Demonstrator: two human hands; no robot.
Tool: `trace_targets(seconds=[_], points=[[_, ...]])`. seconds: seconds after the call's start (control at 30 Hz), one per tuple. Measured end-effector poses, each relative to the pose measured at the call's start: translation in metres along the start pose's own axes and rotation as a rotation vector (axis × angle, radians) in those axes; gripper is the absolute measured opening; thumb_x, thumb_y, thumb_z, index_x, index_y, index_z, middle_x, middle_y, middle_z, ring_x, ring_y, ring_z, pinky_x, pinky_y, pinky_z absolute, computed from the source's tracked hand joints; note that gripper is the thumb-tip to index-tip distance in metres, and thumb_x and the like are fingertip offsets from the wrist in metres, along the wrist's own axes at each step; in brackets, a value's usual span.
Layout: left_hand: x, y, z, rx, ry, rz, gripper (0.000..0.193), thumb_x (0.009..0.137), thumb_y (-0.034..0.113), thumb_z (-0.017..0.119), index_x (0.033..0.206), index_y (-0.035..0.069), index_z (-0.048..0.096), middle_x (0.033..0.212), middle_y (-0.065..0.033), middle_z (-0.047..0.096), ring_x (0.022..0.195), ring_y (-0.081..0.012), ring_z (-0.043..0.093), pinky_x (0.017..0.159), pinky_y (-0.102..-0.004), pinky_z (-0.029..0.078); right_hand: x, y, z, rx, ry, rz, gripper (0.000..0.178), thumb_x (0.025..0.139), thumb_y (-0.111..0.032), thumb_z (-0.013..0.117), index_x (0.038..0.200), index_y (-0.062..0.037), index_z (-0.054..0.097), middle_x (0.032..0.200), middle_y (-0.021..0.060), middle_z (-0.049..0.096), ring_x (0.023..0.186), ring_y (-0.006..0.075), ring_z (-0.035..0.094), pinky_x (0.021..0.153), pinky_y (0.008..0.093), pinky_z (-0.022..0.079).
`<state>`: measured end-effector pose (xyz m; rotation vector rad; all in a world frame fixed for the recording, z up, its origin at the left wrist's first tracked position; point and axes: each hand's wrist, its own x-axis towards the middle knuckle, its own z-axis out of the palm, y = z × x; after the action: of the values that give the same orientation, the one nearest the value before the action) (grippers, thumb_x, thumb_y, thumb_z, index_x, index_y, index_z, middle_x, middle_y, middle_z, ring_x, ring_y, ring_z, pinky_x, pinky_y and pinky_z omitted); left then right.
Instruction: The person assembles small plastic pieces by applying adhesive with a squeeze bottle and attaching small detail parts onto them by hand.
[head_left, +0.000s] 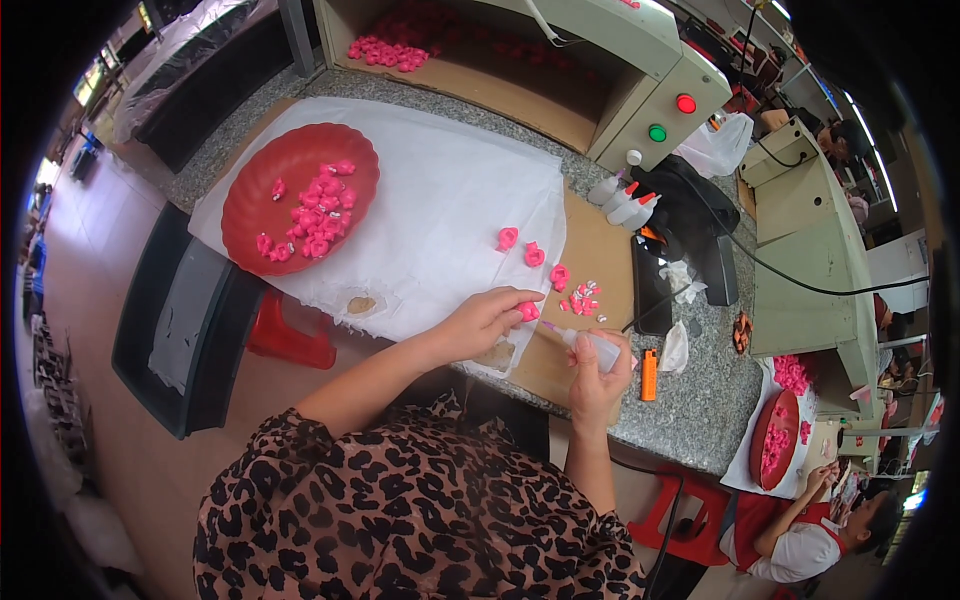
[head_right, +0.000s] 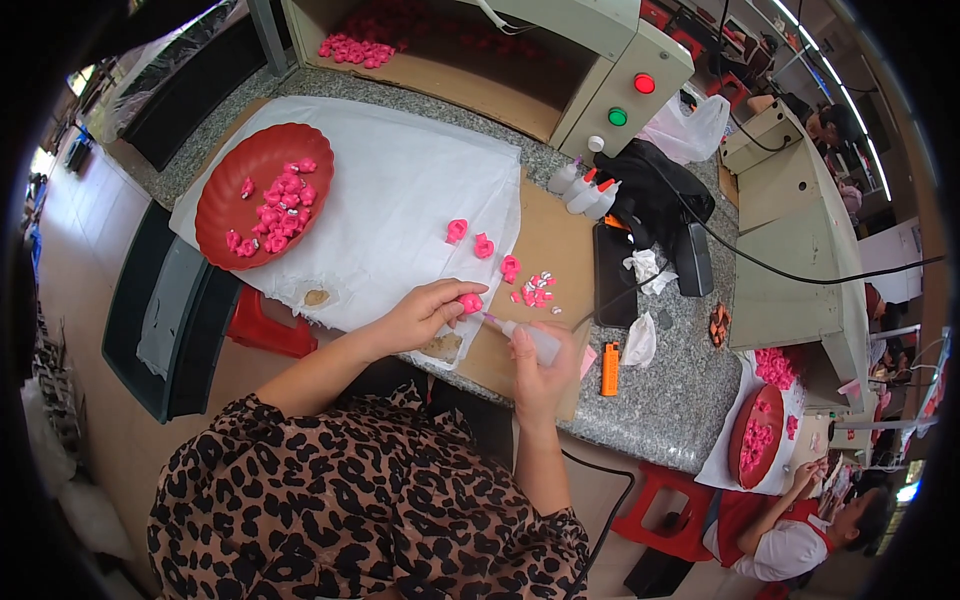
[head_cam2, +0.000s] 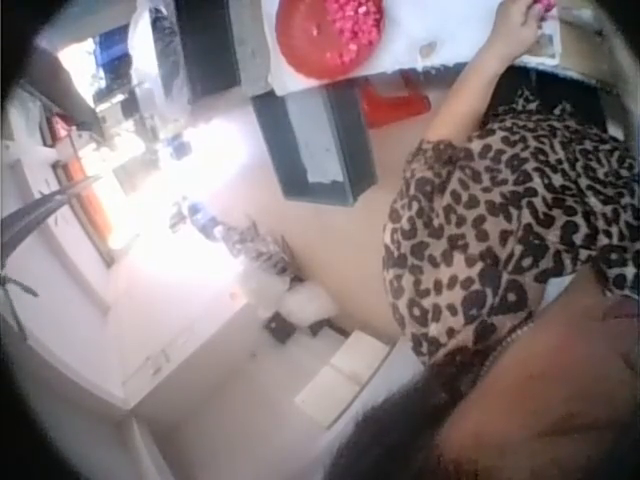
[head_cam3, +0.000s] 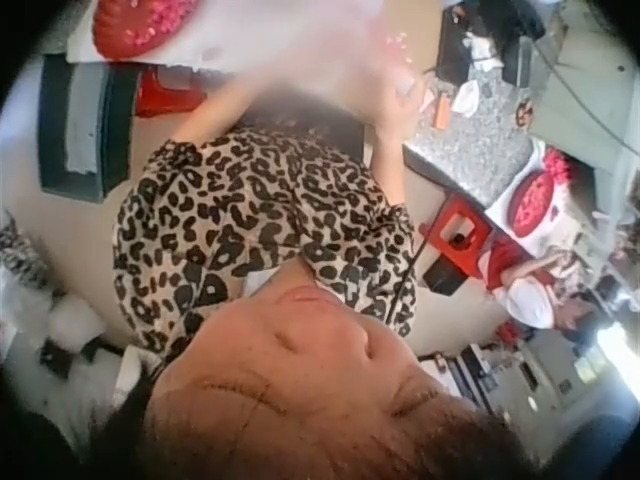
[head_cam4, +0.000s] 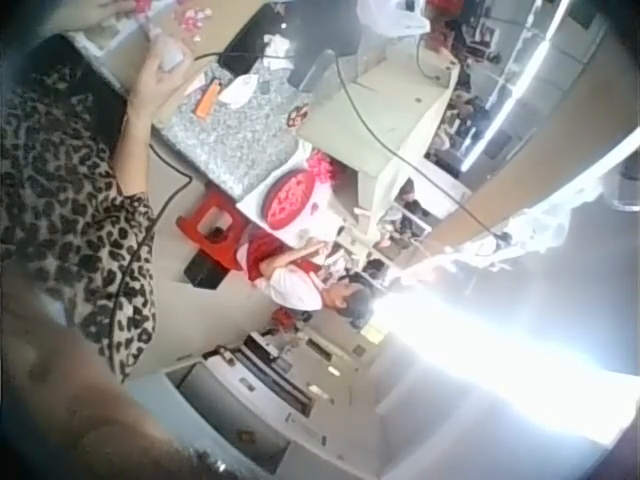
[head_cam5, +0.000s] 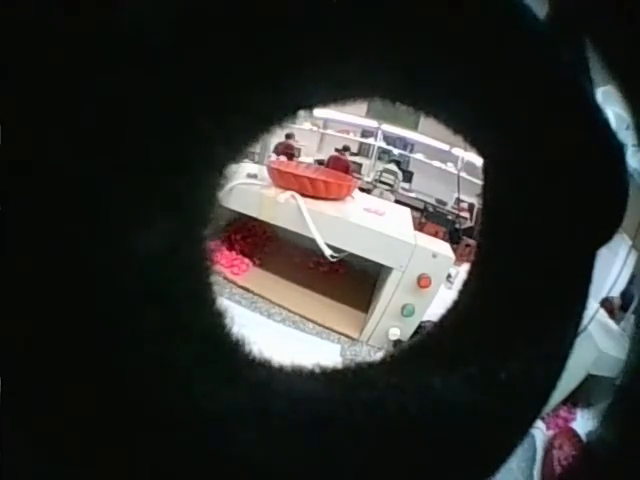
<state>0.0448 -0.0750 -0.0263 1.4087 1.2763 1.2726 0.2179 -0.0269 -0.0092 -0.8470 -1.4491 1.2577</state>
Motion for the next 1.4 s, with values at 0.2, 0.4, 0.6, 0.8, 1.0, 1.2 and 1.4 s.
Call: trace_targets(seconds=[0.2,0.4,0.6,0.8,1.0,1.2,1.4], points=[[-0.001,0.002,0.001,-0.037,0.023,-0.024,0.028,0.083,0.006,0.042,0.111,0.003,0.046,0.092,-0.0077,0.05,0.072,-0.0123,0.05,0.066,-0.0252,0.043,-0.001,0.001,0.002,0.026,0.02,-0.004,0.015,0.077,-0.007,0.057,0.085,0.0006,0.046,0.079,0.0068,0.049,0.056,0.0111,0.05,0.049,0.0204,0.041],[0.0,-0.011,0.005,-0.233,0.057,-0.057,0.022,0.08,0.003,0.049,0.102,-0.001,0.045,0.092,-0.0071,0.052,0.08,-0.0116,0.052,0.071,-0.0246,0.044,-0.004,0.003,0.007,0.088,0.071,0.0,0.015,0.077,-0.006,0.057,0.086,0.0007,0.046,0.075,0.0073,0.05,0.055,0.0118,0.05,0.048,0.0208,0.041],[0.001,-0.017,0.006,-0.29,0.099,0.002,0.019,0.077,-0.005,0.052,0.091,0.0,0.042,0.094,-0.005,0.047,0.086,-0.0098,0.05,0.076,-0.0232,0.043,-0.005,0.005,0.011,0.211,0.127,0.029,0.016,0.077,-0.006,0.057,0.087,0.0003,0.047,0.075,0.0078,0.051,0.054,0.013,0.05,0.048,0.0222,0.041],[0.001,-0.019,0.006,-0.23,0.141,0.015,0.021,0.073,-0.007,0.056,0.086,0.0,0.041,0.092,-0.0055,0.046,0.086,-0.0097,0.05,0.076,-0.023,0.044,-0.008,0.006,0.013,0.158,0.116,0.033,0.016,0.077,-0.006,0.057,0.087,0.0002,0.046,0.074,0.0077,0.051,0.055,0.0131,0.05,0.048,0.0222,0.041],[0.001,-0.02,0.006,-0.18,0.146,0.037,0.021,0.074,-0.007,0.055,0.086,0.0,0.041,0.093,-0.0057,0.046,0.085,-0.0098,0.05,0.076,-0.0232,0.044,-0.008,0.007,0.01,0.127,0.089,0.029,0.017,0.078,-0.006,0.057,0.089,0.0003,0.046,0.075,0.0076,0.052,0.057,0.0131,0.051,0.049,0.0212,0.041],[0.0,-0.009,0.004,-0.29,0.099,-0.074,0.021,0.075,-0.001,0.057,0.088,0.002,0.041,0.092,-0.004,0.047,0.083,-0.009,0.05,0.074,-0.0226,0.043,0.007,-0.001,-0.009,0.838,0.258,0.441,0.021,0.08,-0.005,0.052,0.098,0.001,0.045,0.092,0.0087,0.053,0.077,0.0161,0.054,0.06,0.0223,0.045],[-0.002,-0.008,0.001,-0.387,0.088,-0.087,0.021,0.075,0.0,0.058,0.084,0.005,0.04,0.089,-0.0021,0.047,0.081,-0.0061,0.048,0.069,-0.02,0.042,0.004,0.002,-0.041,0.789,0.132,0.456,0.03,0.075,0.0,0.055,0.103,0.0007,0.045,0.096,0.0071,0.053,0.085,0.0165,0.053,0.064,0.0233,0.044]])
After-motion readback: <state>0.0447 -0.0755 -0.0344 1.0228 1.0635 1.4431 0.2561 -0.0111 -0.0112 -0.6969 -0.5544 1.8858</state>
